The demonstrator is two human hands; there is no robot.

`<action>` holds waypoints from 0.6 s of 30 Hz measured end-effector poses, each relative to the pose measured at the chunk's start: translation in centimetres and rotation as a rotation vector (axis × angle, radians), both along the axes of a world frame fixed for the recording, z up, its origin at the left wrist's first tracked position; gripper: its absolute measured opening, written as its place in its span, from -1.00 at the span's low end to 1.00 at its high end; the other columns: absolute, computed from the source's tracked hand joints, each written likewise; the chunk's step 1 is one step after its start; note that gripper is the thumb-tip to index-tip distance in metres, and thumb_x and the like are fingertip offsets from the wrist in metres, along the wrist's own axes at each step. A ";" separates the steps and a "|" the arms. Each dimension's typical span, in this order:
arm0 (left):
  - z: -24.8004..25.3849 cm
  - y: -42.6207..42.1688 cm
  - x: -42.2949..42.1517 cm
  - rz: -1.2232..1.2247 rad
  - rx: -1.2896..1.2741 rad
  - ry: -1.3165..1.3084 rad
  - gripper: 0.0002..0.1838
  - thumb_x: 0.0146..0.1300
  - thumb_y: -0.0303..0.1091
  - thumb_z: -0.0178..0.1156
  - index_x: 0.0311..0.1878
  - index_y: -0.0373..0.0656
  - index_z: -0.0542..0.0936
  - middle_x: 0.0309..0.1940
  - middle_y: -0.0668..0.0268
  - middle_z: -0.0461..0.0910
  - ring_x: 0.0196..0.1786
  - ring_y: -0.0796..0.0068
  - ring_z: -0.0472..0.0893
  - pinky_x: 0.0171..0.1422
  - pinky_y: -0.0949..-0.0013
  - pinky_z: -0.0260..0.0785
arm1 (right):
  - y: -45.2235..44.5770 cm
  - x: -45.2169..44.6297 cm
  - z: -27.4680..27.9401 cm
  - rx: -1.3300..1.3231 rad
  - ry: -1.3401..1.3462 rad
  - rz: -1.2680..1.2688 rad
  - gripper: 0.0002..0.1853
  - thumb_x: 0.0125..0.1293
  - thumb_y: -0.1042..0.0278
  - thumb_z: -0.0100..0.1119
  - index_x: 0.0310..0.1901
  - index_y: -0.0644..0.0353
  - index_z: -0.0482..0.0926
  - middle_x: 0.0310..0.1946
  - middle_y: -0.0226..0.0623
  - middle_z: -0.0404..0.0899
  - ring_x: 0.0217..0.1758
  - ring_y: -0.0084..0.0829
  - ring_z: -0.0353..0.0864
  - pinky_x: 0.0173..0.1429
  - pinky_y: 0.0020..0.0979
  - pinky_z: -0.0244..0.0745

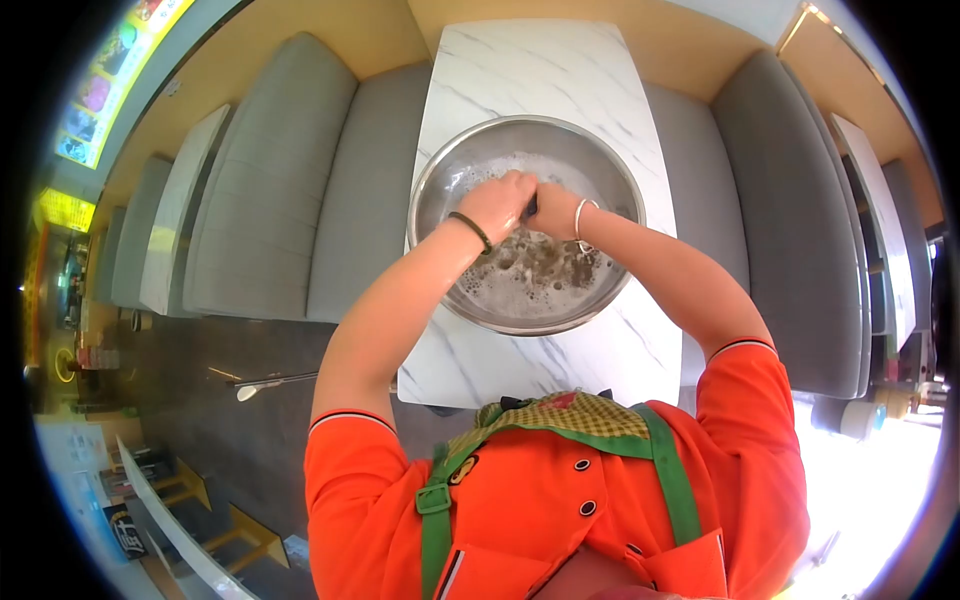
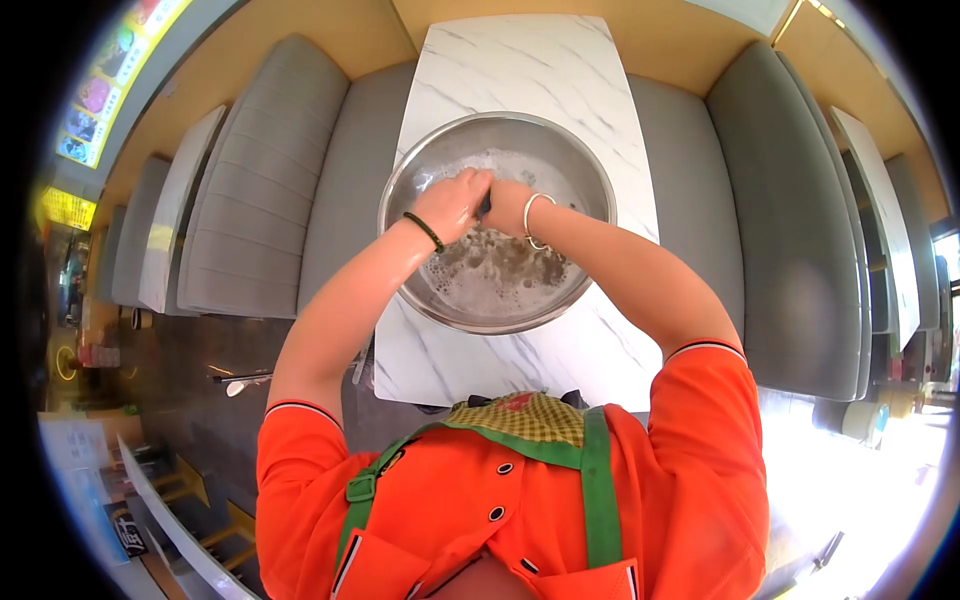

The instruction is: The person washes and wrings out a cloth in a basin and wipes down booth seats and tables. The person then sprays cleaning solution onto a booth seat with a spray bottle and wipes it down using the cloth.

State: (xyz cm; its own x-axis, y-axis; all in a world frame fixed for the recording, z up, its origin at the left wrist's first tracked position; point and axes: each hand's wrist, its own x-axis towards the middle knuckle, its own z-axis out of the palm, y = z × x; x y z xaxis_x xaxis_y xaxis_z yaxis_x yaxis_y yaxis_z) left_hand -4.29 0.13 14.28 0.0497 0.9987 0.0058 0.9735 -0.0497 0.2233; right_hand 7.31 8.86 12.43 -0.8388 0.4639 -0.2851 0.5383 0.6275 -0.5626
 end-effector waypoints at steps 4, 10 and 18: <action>-2.4 0.4 0.1 0.096 -0.020 -0.227 -0.65 -0.06 -0.46 0.15 -0.14 -0.23 0.36 -0.19 -0.01 0.47 -0.18 -0.04 0.51 -0.14 0.16 0.39 | -1.0 1.1 0.1 0.225 0.048 -0.023 -0.71 0.02 0.29 0.13 -0.20 0.21 0.50 -0.31 -0.07 0.57 -0.23 -0.11 0.55 -0.16 -0.25 0.45; -0.5 -0.1 0.4 0.141 -0.252 -0.667 -0.39 -0.20 -0.51 0.21 0.04 -0.33 0.29 -0.26 0.02 0.50 -0.22 0.21 0.54 -0.14 0.30 0.35 | -0.8 2.3 -0.9 0.495 0.184 0.157 -0.75 0.03 0.32 0.12 -0.22 0.11 0.42 -0.40 -0.24 0.57 -0.29 -0.17 0.58 -0.27 -0.24 0.46; -4.0 -2.3 1.9 0.048 0.406 -0.735 -0.17 -0.09 -0.57 0.20 0.29 -0.32 0.03 0.19 -0.11 0.11 0.24 0.00 0.19 0.30 0.17 0.07 | 0.9 1.6 -1.6 -0.633 0.469 -0.545 -0.61 -0.07 0.32 0.28 -0.13 0.15 0.49 -0.34 -0.34 0.53 -0.29 -0.50 0.51 -0.21 -0.40 0.44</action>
State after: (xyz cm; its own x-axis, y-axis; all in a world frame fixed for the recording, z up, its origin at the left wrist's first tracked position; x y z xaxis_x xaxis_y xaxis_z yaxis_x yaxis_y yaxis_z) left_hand -2.35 -2.19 10.32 -0.1494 0.9130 0.3796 0.5907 -0.2254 0.7748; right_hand 8.95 9.75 10.80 -0.6452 0.6995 -0.3073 0.3004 -0.1375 -0.9438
